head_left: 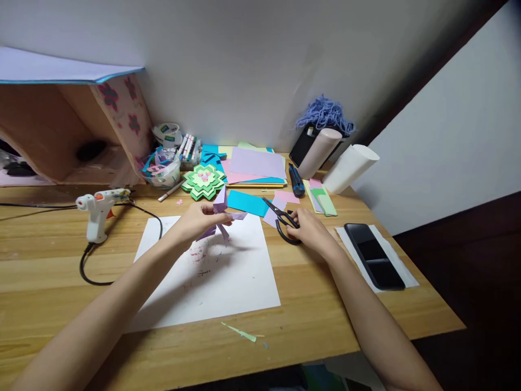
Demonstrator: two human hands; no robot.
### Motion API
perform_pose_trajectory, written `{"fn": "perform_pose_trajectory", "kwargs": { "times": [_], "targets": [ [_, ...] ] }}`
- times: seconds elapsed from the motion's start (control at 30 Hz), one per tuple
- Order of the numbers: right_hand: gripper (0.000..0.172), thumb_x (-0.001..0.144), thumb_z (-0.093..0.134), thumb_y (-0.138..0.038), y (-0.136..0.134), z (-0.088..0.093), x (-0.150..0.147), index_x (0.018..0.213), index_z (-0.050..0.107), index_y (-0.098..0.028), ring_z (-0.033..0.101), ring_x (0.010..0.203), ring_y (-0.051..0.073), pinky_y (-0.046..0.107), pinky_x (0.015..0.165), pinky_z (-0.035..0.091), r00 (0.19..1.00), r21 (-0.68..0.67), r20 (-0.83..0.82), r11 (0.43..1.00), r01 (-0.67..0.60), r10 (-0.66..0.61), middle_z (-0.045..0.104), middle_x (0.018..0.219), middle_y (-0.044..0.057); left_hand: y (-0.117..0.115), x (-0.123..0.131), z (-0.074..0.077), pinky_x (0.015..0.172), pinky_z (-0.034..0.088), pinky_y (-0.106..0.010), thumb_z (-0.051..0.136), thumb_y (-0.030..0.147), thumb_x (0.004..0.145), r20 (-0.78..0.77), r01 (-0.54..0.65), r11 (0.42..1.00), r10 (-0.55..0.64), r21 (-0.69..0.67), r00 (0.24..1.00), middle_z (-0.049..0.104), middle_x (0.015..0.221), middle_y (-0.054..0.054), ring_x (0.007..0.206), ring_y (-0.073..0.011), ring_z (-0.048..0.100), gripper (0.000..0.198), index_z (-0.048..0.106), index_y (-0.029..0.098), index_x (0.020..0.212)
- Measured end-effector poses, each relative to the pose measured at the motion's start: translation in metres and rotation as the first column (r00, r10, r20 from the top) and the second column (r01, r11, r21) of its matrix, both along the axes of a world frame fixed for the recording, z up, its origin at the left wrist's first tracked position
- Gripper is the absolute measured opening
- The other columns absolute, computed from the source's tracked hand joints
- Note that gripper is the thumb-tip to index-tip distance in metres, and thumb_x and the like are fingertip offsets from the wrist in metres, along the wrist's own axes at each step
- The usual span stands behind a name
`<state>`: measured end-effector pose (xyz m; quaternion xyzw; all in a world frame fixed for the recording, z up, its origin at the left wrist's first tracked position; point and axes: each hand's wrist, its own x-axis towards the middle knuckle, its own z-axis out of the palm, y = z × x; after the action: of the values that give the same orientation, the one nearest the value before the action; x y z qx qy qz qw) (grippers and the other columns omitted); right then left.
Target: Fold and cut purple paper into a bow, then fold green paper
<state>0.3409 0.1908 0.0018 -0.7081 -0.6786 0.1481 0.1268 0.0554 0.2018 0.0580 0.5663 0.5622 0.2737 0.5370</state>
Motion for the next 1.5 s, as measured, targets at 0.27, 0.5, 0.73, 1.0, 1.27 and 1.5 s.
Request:
{"fn": "perform_pose_trajectory", "kwargs": {
  "times": [0.27, 0.5, 0.73, 1.0, 1.27, 1.5],
  "targets": [
    [0.026, 0.081, 0.048, -0.047, -0.004, -0.004, -0.029, 0.083, 0.044, -0.021, 0.054, 0.067, 0.017, 0.027, 0.057, 0.04, 0.836, 0.045, -0.549, 0.997, 0.058, -0.024, 0.054, 0.075, 0.002, -0.003, -0.005, 0.008, 0.054, 0.039, -0.024, 0.071, 0.036, 0.061, 0.031, -0.1, 0.985, 0.096, 0.141, 0.995, 0.069, 0.072, -0.006, 0.063, -0.0162, 0.059, 0.027, 0.068, 0.013, 0.074],
    [0.065, 0.069, 0.029, -0.081, -0.046, 0.015, -0.064, 0.088, 0.042, -0.02, 0.045, 0.06, 0.012, 0.027, 0.06, 0.044, 0.391, -0.058, -0.893, 0.804, -0.591, 0.223, 0.042, 0.07, -0.001, -0.002, -0.006, 0.004, 0.056, 0.038, -0.023, 0.072, 0.042, 0.061, 0.103, -0.187, 0.979, 0.178, 0.081, 0.979, 0.069, 0.071, -0.005, 0.065, -0.0145, 0.058, 0.031, 0.07, 0.013, 0.073],
    [0.064, 0.071, 0.03, -0.08, -0.061, 0.015, -0.072, 0.087, 0.042, -0.019, 0.038, 0.057, 0.011, 0.026, 0.056, 0.04, 0.454, -0.123, -0.85, 0.738, -0.664, 0.267, 0.041, 0.066, -0.001, -0.007, 0.001, 0.003, 0.053, 0.037, -0.022, 0.073, 0.039, 0.061, 0.134, -0.144, 0.988, 0.135, 0.06, 0.982, 0.069, 0.07, -0.005, 0.062, -0.0131, 0.057, 0.029, 0.07, 0.014, 0.075],
    [0.065, 0.069, 0.029, -0.081, -0.061, 0.008, -0.076, 0.081, 0.04, -0.019, 0.035, 0.055, 0.009, 0.024, 0.054, 0.038, 0.444, -0.123, -0.864, 0.755, -0.644, 0.239, 0.04, 0.065, -0.002, -0.015, 0.01, 0.001, 0.043, 0.028, -0.02, 0.073, 0.038, 0.062, 0.098, -0.072, 0.997, 0.074, -0.02, 0.992, 0.067, 0.064, -0.005, 0.045, -0.0068, 0.046, 0.027, 0.069, 0.012, 0.069],
    [0.07, 0.062, 0.031, -0.086, -0.062, -0.002, -0.08, 0.081, 0.039, -0.019, 0.034, 0.052, 0.008, 0.021, 0.048, 0.034, 0.431, -0.123, -0.88, 0.782, -0.611, 0.199, 0.036, 0.064, -0.004, -0.013, 0.01, 0.0, 0.044, 0.028, -0.021, 0.073, 0.041, 0.06, 0.08, -0.089, 0.996, 0.09, -0.022, 0.993, 0.068, 0.064, -0.007, 0.047, -0.0074, 0.045, 0.03, 0.068, 0.011, 0.064],
    [0.071, 0.057, 0.036, -0.087, -0.063, -0.011, -0.084, 0.081, 0.038, -0.02, 0.03, 0.049, 0.007, 0.02, 0.045, 0.03, 0.443, -0.129, -0.88, 0.81, -0.572, 0.173, 0.034, 0.061, -0.006, -0.011, 0.009, -0.001, 0.042, 0.028, -0.02, 0.074, 0.039, 0.059, 0.122, -0.081, 0.994, 0.089, -0.07, 0.989, 0.069, 0.065, -0.008, 0.045, -0.007, 0.046, 0.028, 0.069, 0.012, 0.064]
  ]
}}
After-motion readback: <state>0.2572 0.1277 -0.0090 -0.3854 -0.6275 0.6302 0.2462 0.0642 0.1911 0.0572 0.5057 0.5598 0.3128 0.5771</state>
